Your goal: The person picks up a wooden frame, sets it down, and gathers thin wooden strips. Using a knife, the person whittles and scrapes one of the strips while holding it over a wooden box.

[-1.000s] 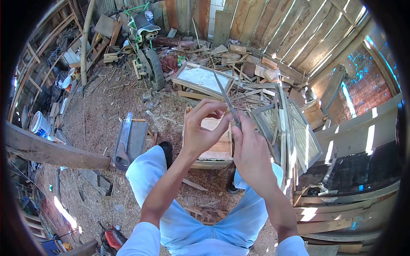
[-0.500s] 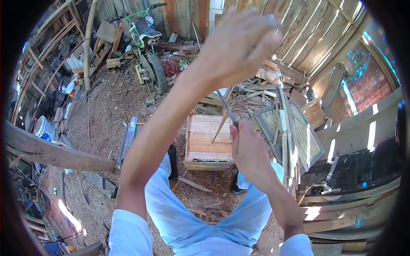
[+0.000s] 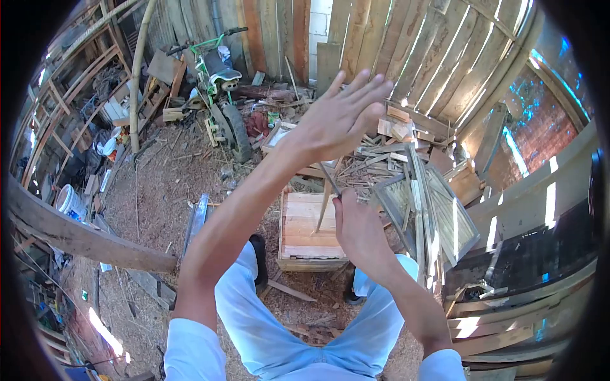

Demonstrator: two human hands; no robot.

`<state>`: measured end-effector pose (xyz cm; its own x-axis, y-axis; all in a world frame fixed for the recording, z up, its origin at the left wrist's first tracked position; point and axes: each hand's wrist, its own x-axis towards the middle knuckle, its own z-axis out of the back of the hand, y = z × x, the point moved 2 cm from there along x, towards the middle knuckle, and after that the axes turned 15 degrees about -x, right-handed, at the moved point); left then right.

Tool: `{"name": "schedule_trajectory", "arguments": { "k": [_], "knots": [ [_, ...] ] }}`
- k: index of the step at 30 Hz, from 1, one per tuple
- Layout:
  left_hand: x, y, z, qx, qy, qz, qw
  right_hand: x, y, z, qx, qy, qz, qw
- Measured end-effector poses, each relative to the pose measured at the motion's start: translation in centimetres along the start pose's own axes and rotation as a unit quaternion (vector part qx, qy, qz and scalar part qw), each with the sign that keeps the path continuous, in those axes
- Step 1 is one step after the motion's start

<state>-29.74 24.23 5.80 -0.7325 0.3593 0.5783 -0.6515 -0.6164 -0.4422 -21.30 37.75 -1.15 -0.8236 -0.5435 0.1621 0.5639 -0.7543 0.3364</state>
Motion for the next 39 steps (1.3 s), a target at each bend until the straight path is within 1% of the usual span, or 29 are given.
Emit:
{"name": "schedule_trajectory", "arguments": {
  "k": [2,3,4,5,6,7,8,10,11,12,14,15,16,17,18,20,22,24,25,26,28,30,31,32,33,34,36,38,39],
  "knots": [
    [1.1,-4.0,3.1,0.010,-0.031,-0.074,0.997,0.6,0.1,-0.3,0.000,-0.017,0.005,1.000],
    [1.1,-4.4,3.5,0.037,-0.023,-0.077,0.996,0.6,-0.1,-0.3,0.000,-0.016,0.006,1.000],
    [0.3,-2.5,2.1,0.039,-0.024,-0.074,0.996,0.6,-0.2,-0.2,0.006,-0.018,0.011,1.000],
    [-1.3,1.2,-0.5,0.031,0.039,-0.003,0.999,0.5,0.0,-0.2,0.016,-0.020,0.016,1.000],
    [-1.9,3.2,-1.6,0.027,0.095,0.064,0.993,0.8,0.2,0.0,0.016,-0.025,0.025,0.999],
    [-1.0,1.4,0.0,-0.021,0.037,0.020,0.999,1.2,0.1,0.1,-0.003,-0.021,0.028,0.999],
    [-0.5,0.2,0.8,-0.019,0.043,0.016,0.999,0.9,0.2,-0.3,-0.017,-0.010,0.022,1.000],
    [0.9,-2.1,3.1,-0.019,-0.003,-0.011,1.000,0.8,0.0,-0.6,-0.009,-0.028,0.022,0.999],
    [1.4,-4.5,4.5,0.013,0.007,-0.054,0.998,0.6,-0.2,-0.8,0.006,-0.038,0.013,0.999],
    [1.1,-3.4,3.3,0.010,0.008,-0.056,0.998,0.7,-0.5,-0.6,0.004,-0.038,0.009,0.999],
    [-0.9,1.0,-0.6,-0.005,0.087,0.011,0.996,0.4,-0.5,-0.4,0.020,-0.048,0.023,0.998],
    [-1.4,1.9,-1.0,-0.007,0.119,0.043,0.992,0.3,-0.2,-0.2,0.021,-0.048,0.029,0.998],
    [-0.4,1.4,-0.2,0.000,0.110,0.036,0.993,0.8,-0.3,0.2,0.002,-0.014,0.028,1.000],
    [0.8,0.5,0.9,-0.032,0.065,0.035,0.997,0.8,-0.3,0.2,-0.009,0.018,0.015,1.000],
    [1.4,-0.4,1.6,-0.072,0.017,0.039,0.997,0.6,-0.4,-0.2,-0.011,0.015,0.010,1.000],
    [2.4,-4.8,4.4,-0.056,0.006,0.015,0.998,0.6,-0.6,-0.6,0.013,0.009,0.017,1.000],
    [2.1,-8.0,5.4,0.000,0.018,-0.076,0.997,0.4,-1.1,-0.3,0.017,0.008,0.010,1.000],
    [0.2,-4.0,1.9,0.010,0.045,-0.062,0.997,0.0,-0.8,0.2,0.030,0.008,0.011,0.999],
    [-1.0,-0.6,-0.1,-0.020,0.063,-0.002,0.998,0.0,-0.6,0.6,0.014,0.023,0.004,1.000],
    [-0.9,1.0,-0.8,-0.049,0.077,0.049,0.995,0.5,-0.6,1.3,-0.006,0.029,-0.004,1.000],
    [1.5,-1.1,0.7,-0.065,0.078,0.041,0.994,0.2,-0.4,0.1,-0.001,0.024,-0.002,1.000],
    [3.0,-3.5,2.7,-0.107,0.020,0.029,0.994,0.3,-0.6,-0.6,-0.001,0.022,0.007,1.000],
    [3.1,-4.7,3.4,-0.108,0.020,0.030,0.994,0.3,-0.7,-0.8,0.004,-0.007,0.024,1.000],
    [3.1,-5.7,4.4,-0.101,-0.022,0.010,0.995,0.2,-0.6,-0.9,0.010,-0.035,0.041,0.998],
    [2.7,-6.2,4.9,-0.093,-0.060,-0.007,0.994,-0.1,-0.6,-1.0,0.015,-0.030,0.040,0.999],
    [2.2,-6.1,4.9,-0.093,-0.058,-0.006,0.994,0.0,-0.8,-0.8,0.023,-0.034,0.038,0.998],
    [0.3,-6.5,4.6,-0.040,-0.151,-0.061,0.986,0.1,-1.4,-0.4,0.030,-0.037,0.033,0.998],
    [-4.1,-4.7,3.4,-0.102,-0.303,-0.059,0.946,0.3,-2.2,-0.1,0.024,-0.053,0.035,0.998],
    [-7.1,-2.3,1.5,-0.112,-0.361,-0.024,0.926,0.3,-2.3,0.4,0.025,-0.052,0.035,0.998]
  ]
}}
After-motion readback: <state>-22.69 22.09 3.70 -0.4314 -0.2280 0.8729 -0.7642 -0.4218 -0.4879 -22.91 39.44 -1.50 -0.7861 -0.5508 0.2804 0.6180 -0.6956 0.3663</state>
